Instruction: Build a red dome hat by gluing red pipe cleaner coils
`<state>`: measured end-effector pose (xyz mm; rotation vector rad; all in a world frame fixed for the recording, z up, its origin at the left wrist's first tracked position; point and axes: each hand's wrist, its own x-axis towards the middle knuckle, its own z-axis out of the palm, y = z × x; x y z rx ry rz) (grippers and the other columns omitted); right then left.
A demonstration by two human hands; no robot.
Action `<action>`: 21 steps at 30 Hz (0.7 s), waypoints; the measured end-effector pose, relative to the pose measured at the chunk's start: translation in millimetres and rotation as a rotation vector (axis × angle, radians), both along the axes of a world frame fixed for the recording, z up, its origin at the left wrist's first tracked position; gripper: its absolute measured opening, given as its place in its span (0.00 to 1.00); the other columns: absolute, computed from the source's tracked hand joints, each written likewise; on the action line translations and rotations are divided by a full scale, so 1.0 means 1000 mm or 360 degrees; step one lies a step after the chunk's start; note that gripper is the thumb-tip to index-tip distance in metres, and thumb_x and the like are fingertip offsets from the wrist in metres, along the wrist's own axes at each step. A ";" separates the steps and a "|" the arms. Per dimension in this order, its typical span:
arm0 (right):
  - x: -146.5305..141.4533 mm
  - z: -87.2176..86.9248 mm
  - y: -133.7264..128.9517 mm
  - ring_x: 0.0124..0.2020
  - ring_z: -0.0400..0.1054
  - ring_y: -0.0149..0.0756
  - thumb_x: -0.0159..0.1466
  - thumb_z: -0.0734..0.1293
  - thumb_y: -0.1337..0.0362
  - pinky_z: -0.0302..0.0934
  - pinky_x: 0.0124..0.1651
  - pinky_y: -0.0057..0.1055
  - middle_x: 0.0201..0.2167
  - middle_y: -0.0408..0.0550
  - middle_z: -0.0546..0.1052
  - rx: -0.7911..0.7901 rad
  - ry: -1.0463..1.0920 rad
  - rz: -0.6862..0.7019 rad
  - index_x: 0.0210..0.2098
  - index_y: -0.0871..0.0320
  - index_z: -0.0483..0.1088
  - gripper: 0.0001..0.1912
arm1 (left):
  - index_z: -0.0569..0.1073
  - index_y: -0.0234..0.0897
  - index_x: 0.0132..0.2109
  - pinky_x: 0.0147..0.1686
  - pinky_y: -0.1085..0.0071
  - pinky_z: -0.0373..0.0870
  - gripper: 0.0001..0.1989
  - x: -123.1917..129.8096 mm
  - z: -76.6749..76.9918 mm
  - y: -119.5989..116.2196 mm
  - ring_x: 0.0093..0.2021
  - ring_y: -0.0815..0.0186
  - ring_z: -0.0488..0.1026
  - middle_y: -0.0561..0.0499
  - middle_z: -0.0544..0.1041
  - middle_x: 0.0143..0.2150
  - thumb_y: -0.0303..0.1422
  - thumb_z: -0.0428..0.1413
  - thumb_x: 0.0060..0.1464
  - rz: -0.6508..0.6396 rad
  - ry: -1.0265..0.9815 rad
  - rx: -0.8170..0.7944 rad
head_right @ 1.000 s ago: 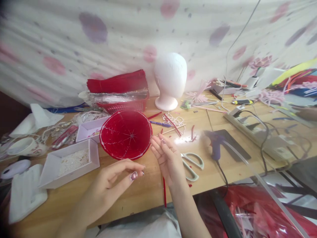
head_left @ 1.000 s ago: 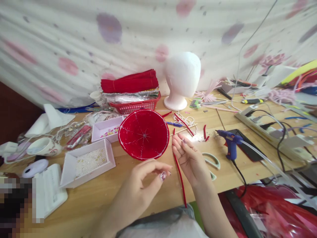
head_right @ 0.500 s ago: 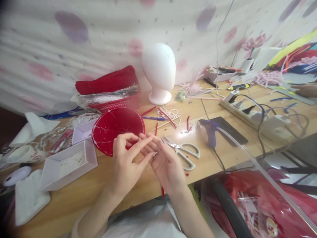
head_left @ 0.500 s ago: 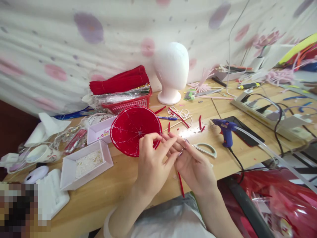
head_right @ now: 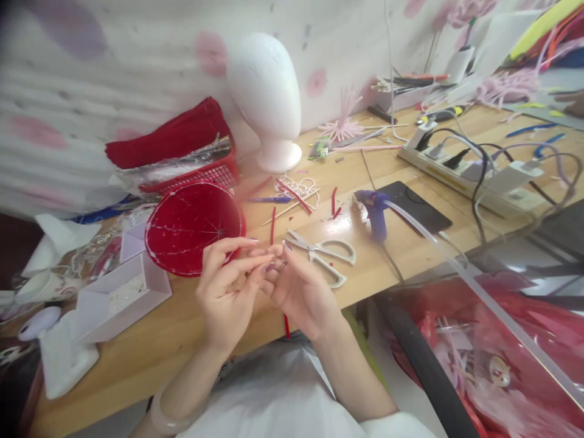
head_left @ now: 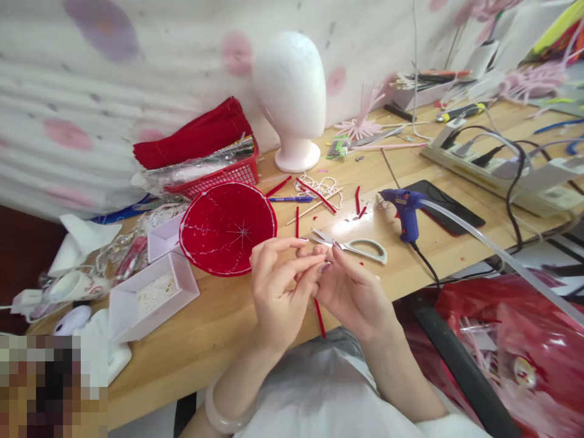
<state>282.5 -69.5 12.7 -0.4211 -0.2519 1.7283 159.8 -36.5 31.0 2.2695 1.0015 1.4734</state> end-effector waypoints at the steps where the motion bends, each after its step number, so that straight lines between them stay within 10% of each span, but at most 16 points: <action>1: 0.000 -0.001 -0.001 0.37 0.74 0.30 0.63 0.71 0.54 0.68 0.49 0.29 0.38 0.42 0.81 -0.0012 0.0014 -0.0017 0.35 0.53 0.76 0.09 | 0.81 0.40 0.40 0.51 0.62 0.68 0.05 0.003 -0.001 -0.002 0.49 0.63 0.71 0.48 0.77 0.46 0.26 0.61 0.58 0.0005 -0.0012 -0.0006; 21: -0.016 -0.019 -0.009 0.39 0.73 0.33 0.63 0.70 0.50 0.66 0.43 0.29 0.36 0.44 0.79 -0.0087 -0.0349 -0.0179 0.41 0.53 0.75 0.14 | 0.71 0.41 0.42 0.49 0.70 0.72 0.07 0.032 -0.034 -0.022 0.47 0.69 0.75 0.52 0.79 0.44 0.36 0.50 0.68 0.0047 -0.0770 -0.0959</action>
